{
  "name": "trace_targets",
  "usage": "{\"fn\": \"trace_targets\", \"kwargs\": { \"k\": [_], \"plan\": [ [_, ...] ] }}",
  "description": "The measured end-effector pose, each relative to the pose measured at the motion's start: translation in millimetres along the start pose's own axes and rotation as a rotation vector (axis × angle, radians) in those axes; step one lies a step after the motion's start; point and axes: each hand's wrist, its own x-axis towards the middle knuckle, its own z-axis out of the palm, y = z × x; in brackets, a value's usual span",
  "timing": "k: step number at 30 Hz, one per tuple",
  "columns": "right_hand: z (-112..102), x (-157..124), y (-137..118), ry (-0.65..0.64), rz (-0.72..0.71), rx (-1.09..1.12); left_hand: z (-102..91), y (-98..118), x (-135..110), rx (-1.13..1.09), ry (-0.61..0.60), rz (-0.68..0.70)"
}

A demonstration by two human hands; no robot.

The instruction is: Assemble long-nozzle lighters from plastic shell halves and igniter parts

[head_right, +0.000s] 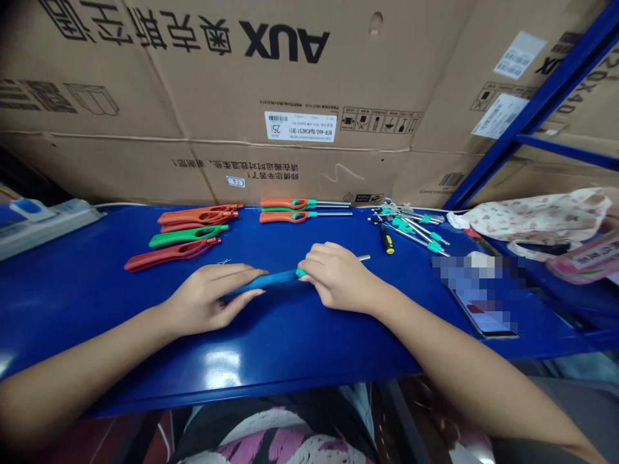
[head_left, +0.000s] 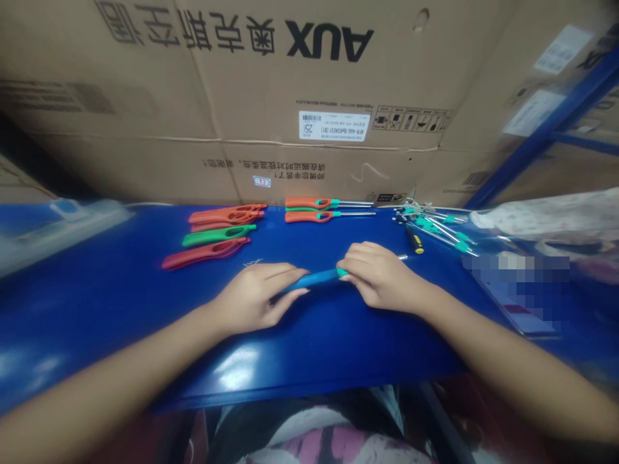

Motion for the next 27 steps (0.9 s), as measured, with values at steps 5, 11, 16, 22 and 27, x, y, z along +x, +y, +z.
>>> {"fn": "trace_targets", "kwargs": {
  "k": [5, 11, 16, 22, 27],
  "plan": [
    [4.8, -0.4, 3.0, -0.100, 0.049, 0.094, 1.2, -1.4, -1.1, 0.145, -0.043, 0.069],
    [1.2, 1.2, 7.2, -0.181, 0.236, 0.174, -0.6, -8.9, 5.1, 0.061, -0.087, -0.070],
    [-2.1, -1.3, 16.9, -0.095, 0.316, 0.113, -0.7, -14.6, 6.8, -0.036, -0.005, -0.276],
    [-6.0, -3.2, 25.3, -0.047, 0.275, 0.165, 3.0, -14.3, 8.0, -0.169, -0.061, -0.437],
    [-8.2, -1.3, 22.2, -0.104, 0.201, 0.274, 2.9, -12.1, 8.9, -0.223, -0.138, -0.474]
  ]
}}
